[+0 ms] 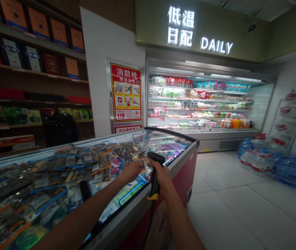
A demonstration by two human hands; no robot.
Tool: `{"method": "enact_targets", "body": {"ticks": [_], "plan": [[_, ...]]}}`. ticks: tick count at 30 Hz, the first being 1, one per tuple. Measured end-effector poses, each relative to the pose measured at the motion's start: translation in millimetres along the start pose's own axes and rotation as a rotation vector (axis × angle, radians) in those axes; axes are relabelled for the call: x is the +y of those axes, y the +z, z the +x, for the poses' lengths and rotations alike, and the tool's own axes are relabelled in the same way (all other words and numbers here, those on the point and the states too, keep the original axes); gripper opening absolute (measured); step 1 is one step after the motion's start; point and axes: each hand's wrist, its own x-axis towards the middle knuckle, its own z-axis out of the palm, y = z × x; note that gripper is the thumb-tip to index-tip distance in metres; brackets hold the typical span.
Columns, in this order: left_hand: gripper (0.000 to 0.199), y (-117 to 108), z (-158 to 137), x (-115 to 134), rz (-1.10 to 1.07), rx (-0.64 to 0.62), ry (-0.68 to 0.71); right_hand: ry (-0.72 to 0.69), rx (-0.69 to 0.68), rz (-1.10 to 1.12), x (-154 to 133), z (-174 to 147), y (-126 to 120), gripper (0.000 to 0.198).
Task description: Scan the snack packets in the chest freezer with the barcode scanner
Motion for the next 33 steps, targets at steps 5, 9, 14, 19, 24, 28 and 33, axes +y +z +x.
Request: {"method": "enact_targets", "body": {"ticks": [5, 9, 14, 19, 24, 28, 33], "plan": [[0.013, -23.7, -3.4, -12.1, -0.023, 0.099, -0.221, 0.049, 0.0, -0.008, 1.5, -2.1, 7.5, 0.024], [0.023, -19.6, -1.2, -20.5, -0.126, 0.099, -0.394, 0.053, -0.027, -0.012, 5.5, -2.1, 13.2, 0.024], [0.022, -11.4, 10.0, -30.2, -0.379, 0.073, -0.48, 0.045, -0.082, 0.002, 9.2, -2.6, 21.4, 0.024], [0.025, -18.5, 15.8, -31.6, -0.659, 0.19, -0.419, 0.066, -0.122, 0.032, 3.8, -8.3, 30.2, 0.024], [0.025, -25.5, 16.5, -29.6, -0.877, 0.344, -0.317, 0.071, -0.176, 0.041, -3.1, -14.9, 38.7, 0.026], [0.023, -26.9, 17.2, -31.6, -0.981, 0.397, -0.269, 0.063, -0.191, 0.021, -3.7, -19.5, 44.1, 0.028], [0.023, -29.1, 17.8, -35.8, -0.996, 0.445, -0.262, 0.046, -0.186, 0.019, -1.2, -22.9, 47.1, 0.026]]}}
